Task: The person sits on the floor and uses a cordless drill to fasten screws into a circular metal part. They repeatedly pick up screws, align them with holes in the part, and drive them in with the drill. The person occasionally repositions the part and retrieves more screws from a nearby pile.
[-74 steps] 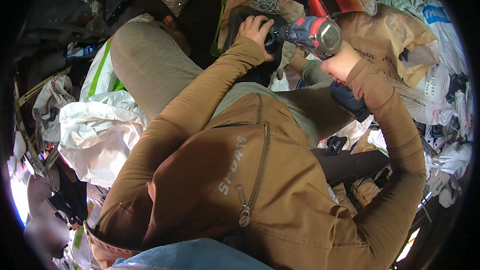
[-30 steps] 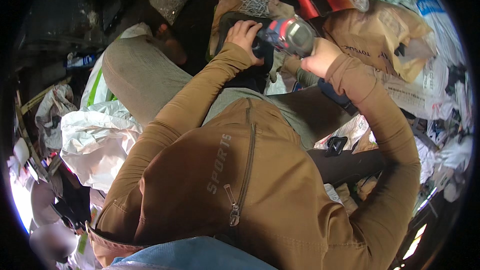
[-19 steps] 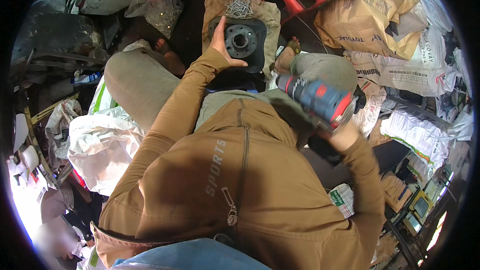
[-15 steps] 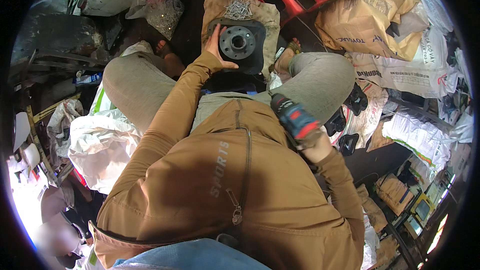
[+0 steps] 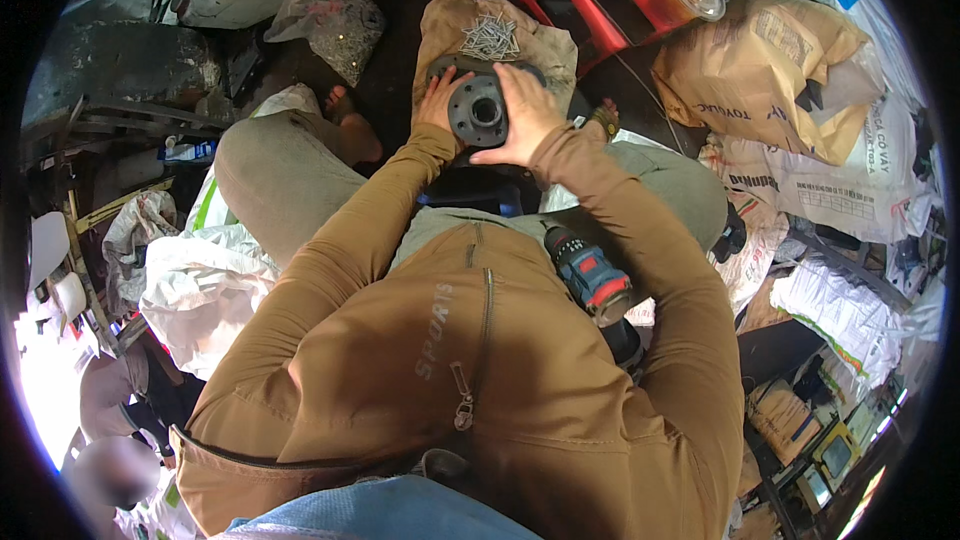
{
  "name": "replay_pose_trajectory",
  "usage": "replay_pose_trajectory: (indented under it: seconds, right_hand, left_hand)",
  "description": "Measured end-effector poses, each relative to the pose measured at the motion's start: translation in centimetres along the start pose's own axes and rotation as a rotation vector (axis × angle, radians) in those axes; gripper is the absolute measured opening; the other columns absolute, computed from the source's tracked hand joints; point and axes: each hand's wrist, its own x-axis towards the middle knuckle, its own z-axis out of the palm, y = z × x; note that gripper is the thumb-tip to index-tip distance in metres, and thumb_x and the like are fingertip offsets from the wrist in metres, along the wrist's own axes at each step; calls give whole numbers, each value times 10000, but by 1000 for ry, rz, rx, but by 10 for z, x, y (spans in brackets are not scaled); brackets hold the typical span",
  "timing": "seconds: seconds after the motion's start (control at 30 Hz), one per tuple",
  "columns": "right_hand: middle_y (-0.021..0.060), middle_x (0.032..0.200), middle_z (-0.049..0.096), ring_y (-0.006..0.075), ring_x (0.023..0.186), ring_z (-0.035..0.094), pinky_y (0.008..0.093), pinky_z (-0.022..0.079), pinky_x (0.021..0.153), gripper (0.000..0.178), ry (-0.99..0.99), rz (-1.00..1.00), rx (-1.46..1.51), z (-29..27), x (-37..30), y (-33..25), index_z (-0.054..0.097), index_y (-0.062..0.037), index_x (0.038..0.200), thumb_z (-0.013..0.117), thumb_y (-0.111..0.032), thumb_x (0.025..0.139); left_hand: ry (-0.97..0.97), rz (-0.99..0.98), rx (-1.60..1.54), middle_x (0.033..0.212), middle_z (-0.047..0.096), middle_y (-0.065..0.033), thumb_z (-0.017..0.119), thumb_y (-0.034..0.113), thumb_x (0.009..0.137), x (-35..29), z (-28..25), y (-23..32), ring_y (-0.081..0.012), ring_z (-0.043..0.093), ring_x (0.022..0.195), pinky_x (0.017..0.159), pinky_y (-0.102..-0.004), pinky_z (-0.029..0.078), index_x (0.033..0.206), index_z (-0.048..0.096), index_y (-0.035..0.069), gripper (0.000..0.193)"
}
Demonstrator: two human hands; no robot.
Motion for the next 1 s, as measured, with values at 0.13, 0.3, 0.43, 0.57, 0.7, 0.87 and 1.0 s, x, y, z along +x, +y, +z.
replay_pose_trajectory:
  seconds: [0.13, 0.3, 0.43, 0.57, 0.7, 0.87, 1.0]
  right_hand:
    - [214, 1285, 376, 405, 1198, 388, 464, 346, 1019, 1108, 131, 60, 16, 42, 7, -4, 295, -45, 1390, 867, -361, 496]
    - [214, 1263, 389, 402, 1158, 408, 454, 367, 1001, 996, 178, 0, 82, 46, 6, 4, 366, -58, 1359, 818, -223, 487]
    - [211, 1265, 389, 407, 1156, 410, 455, 373, 997, 992, 170, -28, 98, 48, 7, 8, 373, -68, 1360, 812, -210, 482]
    - [212, 1270, 386, 408, 1159, 408, 458, 374, 996, 998, 141, -25, 102, 42, 7, 6, 373, -75, 1365, 812, -204, 478]
    - [218, 1277, 380, 414, 1166, 404, 455, 370, 1003, 1020, 138, -29, 99, 44, 8, 8, 366, -76, 1372, 830, -216, 474]
    - [226, 1358, 380, 356, 1277, 376, 433, 349, 1048, 904, 32, 46, 301, 23, 0, 15, 319, -38, 1399, 798, -211, 653]
    - [162, 1422, 411, 207, 1314, 394, 355, 339, 1064, 617, -163, 404, 910, -95, -53, 11, 357, 4, 1390, 629, -72, 842]
  left_hand:
    - [7, -13, -135, 1424, 421, -31, 786, 277, 616, 3, 3, -3, -273, 259, 1393, 1166, -420, 153, 1333, 451, 111, 808]
    - [96, 7, -154, 1401, 451, -32, 645, 289, 761, 5, 6, -3, -278, 291, 1379, 1155, -438, 169, 1298, 492, 109, 586]
    - [93, -7, -136, 1412, 444, -20, 615, 305, 799, 1, 4, 0, -247, 285, 1386, 1158, -413, 164, 1321, 472, 123, 571]
    - [97, -4, -121, 1419, 440, -15, 600, 313, 817, 1, 1, 2, -231, 279, 1392, 1160, -400, 161, 1332, 462, 126, 565]
    - [133, 13, -172, 1396, 454, -46, 645, 277, 763, 4, 0, 0, -286, 298, 1374, 1152, -439, 170, 1282, 495, 93, 571]
    - [195, 47, -223, 1391, 455, -59, 677, 285, 741, -2, 0, 3, -289, 292, 1374, 1151, -445, 163, 1275, 496, 96, 594]
    - [-31, 51, -185, 1484, 329, -69, 760, 186, 613, 1, -14, -3, -319, 187, 1419, 1164, -443, 147, 1369, 400, 124, 840]
